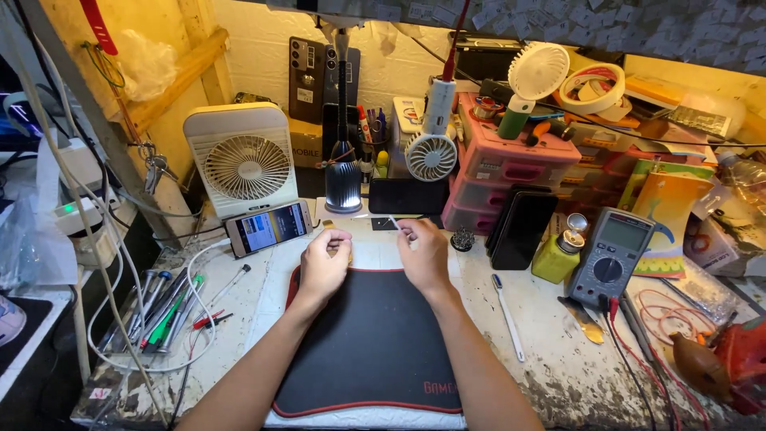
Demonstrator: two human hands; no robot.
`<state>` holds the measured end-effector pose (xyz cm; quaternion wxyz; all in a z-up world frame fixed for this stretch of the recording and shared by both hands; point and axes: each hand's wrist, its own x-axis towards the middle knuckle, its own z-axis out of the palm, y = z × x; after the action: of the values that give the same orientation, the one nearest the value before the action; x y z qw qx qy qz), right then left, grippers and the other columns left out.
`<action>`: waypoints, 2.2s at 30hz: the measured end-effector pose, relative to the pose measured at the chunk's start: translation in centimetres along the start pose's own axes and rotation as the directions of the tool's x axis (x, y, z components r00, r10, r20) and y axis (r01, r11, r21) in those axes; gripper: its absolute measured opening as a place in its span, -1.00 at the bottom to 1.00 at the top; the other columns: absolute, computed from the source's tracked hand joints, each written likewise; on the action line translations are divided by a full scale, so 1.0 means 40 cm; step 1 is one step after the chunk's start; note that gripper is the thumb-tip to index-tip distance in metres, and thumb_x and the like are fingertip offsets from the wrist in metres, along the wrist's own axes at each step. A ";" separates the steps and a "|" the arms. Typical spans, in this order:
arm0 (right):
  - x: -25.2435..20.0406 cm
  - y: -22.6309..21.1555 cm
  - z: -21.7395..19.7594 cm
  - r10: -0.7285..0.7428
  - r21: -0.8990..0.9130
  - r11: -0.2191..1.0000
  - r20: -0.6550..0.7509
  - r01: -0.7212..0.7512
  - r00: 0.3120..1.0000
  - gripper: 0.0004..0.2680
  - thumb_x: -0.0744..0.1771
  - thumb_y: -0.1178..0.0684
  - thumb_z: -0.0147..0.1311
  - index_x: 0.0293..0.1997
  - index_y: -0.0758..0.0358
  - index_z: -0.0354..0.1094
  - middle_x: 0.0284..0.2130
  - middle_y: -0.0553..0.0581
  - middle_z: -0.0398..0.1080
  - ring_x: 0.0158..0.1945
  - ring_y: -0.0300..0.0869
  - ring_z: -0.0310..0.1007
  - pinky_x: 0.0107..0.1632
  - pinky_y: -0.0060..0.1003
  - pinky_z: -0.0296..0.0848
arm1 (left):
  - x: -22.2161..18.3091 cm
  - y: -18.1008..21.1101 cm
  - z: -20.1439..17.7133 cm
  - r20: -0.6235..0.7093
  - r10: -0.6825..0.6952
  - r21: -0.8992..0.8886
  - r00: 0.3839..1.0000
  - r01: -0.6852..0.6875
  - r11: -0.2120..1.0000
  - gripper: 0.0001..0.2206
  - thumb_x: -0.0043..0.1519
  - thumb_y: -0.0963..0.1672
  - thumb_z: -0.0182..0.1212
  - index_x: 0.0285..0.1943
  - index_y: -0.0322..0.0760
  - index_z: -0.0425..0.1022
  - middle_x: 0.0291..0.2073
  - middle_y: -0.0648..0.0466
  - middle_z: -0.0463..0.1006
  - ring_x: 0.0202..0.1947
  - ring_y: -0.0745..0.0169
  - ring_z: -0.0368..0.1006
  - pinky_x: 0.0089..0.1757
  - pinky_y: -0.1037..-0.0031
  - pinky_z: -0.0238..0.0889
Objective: A person is working at a cluttered repair bench, interacting with a smartphone, manipulating small wires, and adjusting a mousepad.
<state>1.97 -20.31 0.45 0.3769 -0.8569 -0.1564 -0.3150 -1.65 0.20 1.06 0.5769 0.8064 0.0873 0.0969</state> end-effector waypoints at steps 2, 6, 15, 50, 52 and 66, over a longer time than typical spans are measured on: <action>0.014 0.014 -0.030 0.042 -0.040 0.998 -0.020 -0.043 0.999 -0.88 0.28 0.24 0.16 -0.18 0.20 0.57 -0.38 0.12 0.51 -0.30 -0.07 0.54 -0.17 -0.25 0.52 | 0.000 -0.010 0.005 -0.035 0.106 0.036 0.994 -0.104 0.994 -0.87 0.22 -0.13 0.26 -0.10 -0.11 0.67 -0.26 0.05 0.70 -0.15 0.15 0.63 -0.11 0.39 0.48; 0.015 0.076 -0.052 0.096 -0.182 0.978 -0.050 -0.103 0.994 -0.89 0.33 0.24 0.14 -0.12 0.21 0.57 -0.31 0.13 0.50 -0.25 -0.08 0.53 -0.12 -0.24 0.49 | 0.020 -0.050 0.021 -0.138 0.485 0.207 0.863 -0.454 0.867 -0.92 0.20 -0.19 0.20 -0.23 -0.21 0.61 -0.33 -0.02 0.60 -0.18 -0.08 0.58 -0.10 0.25 0.45; 0.164 0.121 -0.015 -0.212 -0.552 0.815 0.000 0.177 0.977 -0.88 0.32 0.07 0.22 -0.08 0.09 0.56 -0.34 0.01 0.49 -0.25 -0.13 0.54 -0.18 -0.21 0.44 | 0.049 -0.077 0.023 -0.086 0.763 0.382 0.641 -0.686 0.619 -0.85 0.21 -0.25 0.04 -0.24 -0.26 0.55 -0.34 0.02 0.48 -0.15 0.01 0.50 -0.06 0.34 0.39; 0.403 0.151 -0.107 -0.540 -0.591 0.736 -0.219 0.330 0.813 -0.88 0.25 -0.12 0.22 -0.29 -0.03 0.43 -0.25 -0.18 0.19 -0.20 -0.28 0.31 -0.11 -0.28 0.32 | 0.047 -0.077 0.011 -0.057 0.799 0.394 0.599 -0.722 0.569 -0.89 0.20 -0.24 0.11 -0.20 -0.20 0.52 -0.39 0.06 0.50 -0.23 0.00 0.50 -0.12 0.31 0.39; 0.412 0.145 -0.180 -0.550 -0.568 0.763 -0.320 0.309 0.771 -0.92 0.24 0.05 0.20 -0.27 -0.06 0.49 -0.27 -0.18 0.20 -0.21 -0.25 0.33 -0.20 -0.26 0.35 | 0.045 -0.072 0.010 -0.055 0.800 0.386 0.597 -0.726 0.568 -0.89 0.20 -0.24 0.11 -0.21 -0.20 0.52 -0.38 0.05 0.50 -0.22 0.00 0.49 -0.11 0.31 0.39; 0.468 0.132 -0.408 0.264 0.131 0.961 -0.153 -0.245 0.952 -0.34 0.38 0.21 0.12 0.59 0.30 -0.42 0.07 0.33 0.51 0.51 0.20 0.05 0.46 0.24 -0.06 | 0.039 -0.072 0.008 -0.091 0.766 0.389 0.636 -0.686 0.615 -0.88 0.19 -0.25 0.10 -0.23 -0.21 0.52 -0.38 0.04 0.51 -0.19 0.00 0.51 -0.10 0.31 0.40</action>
<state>11.83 -35.40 18.33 0.4732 -0.8179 -0.0293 -0.3259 -0.15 1.23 -1.68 0.3329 0.8341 -0.1634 0.4084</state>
